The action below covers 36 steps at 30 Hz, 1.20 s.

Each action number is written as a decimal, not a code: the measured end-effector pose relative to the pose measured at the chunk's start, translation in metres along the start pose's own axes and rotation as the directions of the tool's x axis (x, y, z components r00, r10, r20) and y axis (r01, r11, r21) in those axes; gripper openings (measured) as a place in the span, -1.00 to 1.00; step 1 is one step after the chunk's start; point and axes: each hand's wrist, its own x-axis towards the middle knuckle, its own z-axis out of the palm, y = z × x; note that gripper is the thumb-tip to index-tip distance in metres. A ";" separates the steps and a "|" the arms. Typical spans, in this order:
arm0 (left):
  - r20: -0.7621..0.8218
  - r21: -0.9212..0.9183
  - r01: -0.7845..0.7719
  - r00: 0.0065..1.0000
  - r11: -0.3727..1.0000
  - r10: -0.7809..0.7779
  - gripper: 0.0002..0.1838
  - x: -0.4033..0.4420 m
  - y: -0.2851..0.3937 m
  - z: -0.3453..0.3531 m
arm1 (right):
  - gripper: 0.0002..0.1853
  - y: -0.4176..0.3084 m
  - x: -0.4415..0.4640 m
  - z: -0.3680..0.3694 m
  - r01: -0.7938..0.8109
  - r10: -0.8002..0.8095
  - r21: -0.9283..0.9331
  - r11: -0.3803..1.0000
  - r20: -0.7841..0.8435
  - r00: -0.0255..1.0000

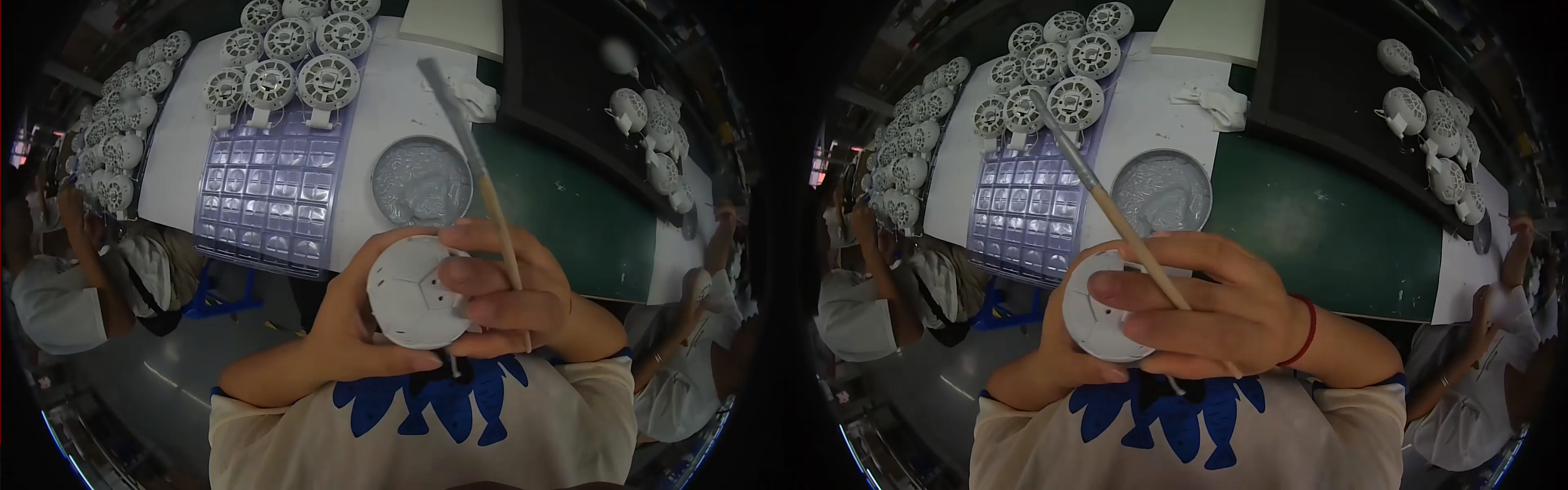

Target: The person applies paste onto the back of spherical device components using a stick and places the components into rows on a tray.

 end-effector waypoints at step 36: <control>-0.238 -0.203 0.103 0.959 0.974 -0.152 0.00 -0.019 -0.007 -0.040 | -0.67 0.044 -0.012 -0.030 -0.684 0.791 0.529 0.502 0.040 0.611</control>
